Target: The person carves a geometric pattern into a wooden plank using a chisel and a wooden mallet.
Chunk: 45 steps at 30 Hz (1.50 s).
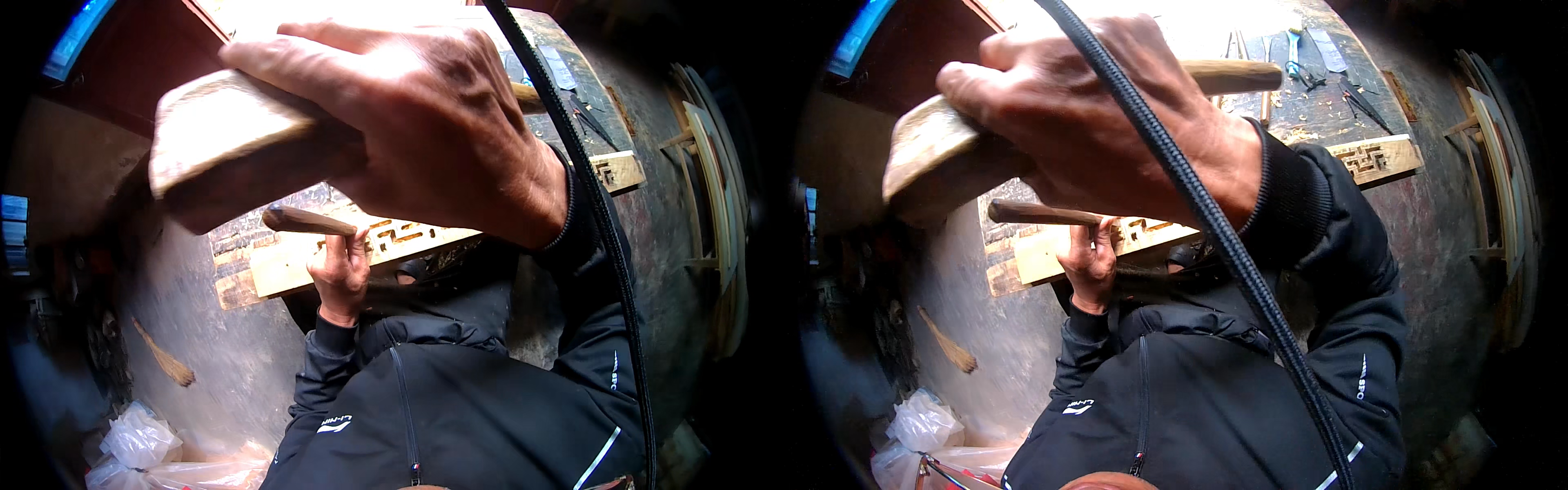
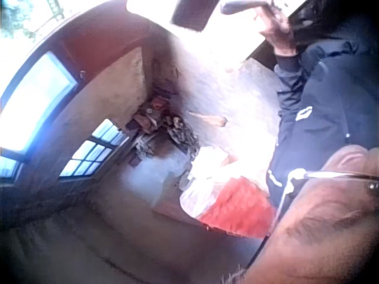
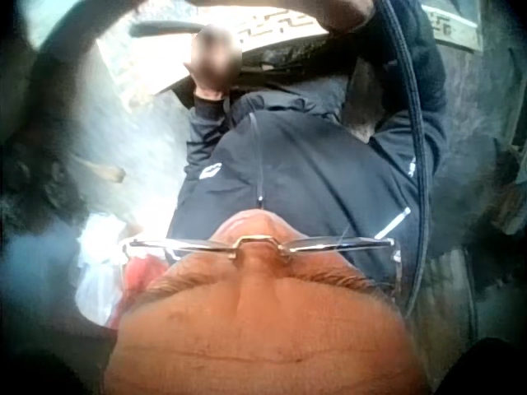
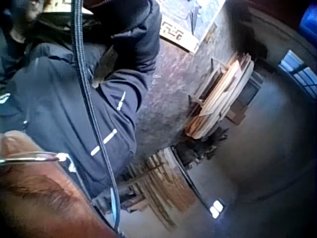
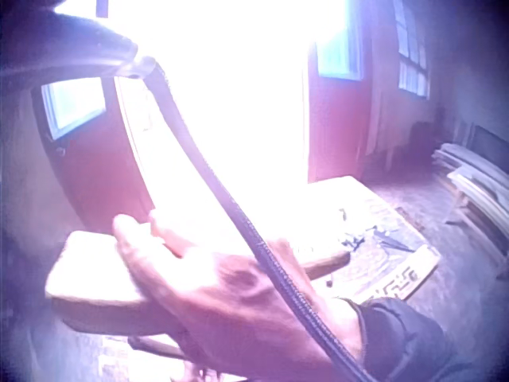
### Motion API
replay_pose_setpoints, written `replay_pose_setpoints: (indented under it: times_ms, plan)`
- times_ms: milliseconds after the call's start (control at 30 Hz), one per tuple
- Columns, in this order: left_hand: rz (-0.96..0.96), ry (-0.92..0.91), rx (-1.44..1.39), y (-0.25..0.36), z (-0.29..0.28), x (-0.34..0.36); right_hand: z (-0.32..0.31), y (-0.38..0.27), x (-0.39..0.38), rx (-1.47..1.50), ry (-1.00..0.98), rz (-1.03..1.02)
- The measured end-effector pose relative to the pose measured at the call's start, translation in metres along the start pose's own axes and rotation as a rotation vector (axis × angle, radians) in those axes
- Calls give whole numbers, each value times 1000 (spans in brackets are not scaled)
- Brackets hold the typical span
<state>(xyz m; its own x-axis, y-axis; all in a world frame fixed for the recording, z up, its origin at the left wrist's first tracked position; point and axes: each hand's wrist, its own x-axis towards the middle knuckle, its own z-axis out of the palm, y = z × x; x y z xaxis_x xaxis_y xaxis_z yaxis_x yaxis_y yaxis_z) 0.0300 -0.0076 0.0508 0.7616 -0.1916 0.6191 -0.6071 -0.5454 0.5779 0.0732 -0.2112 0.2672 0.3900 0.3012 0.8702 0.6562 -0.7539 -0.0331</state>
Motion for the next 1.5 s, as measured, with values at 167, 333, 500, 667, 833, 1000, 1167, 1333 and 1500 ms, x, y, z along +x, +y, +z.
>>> replay_pose_setpoints:
  times_ms: [167,333,500,667,833,1000,1167,1333,1500]
  plan:
    - [43,-21,24,-8,2,-6,2,-5,2,-194,-66,-149]
    - [125,-40,172,-22,0,-11,2,0,14,-132,-76,-171]
    - [210,-79,149,-30,4,-10,1,-23,3,-65,-95,-33]
    - [229,-56,179,-37,8,-18,-7,-10,8,-140,-139,-145]
    - [236,-101,198,-34,9,-15,-7,-15,4,-127,-123,-114]
    - [212,-93,205,-27,10,-11,-7,-2,3,-232,-150,-157]
    - [238,-59,188,-37,16,-14,-5,-16,4,5,4,18]
    - [220,-88,229,-44,12,-22,-15,-15,-3,-226,-245,-87]
    - [185,-77,162,-24,8,-10,-1,-9,1,37,53,70]
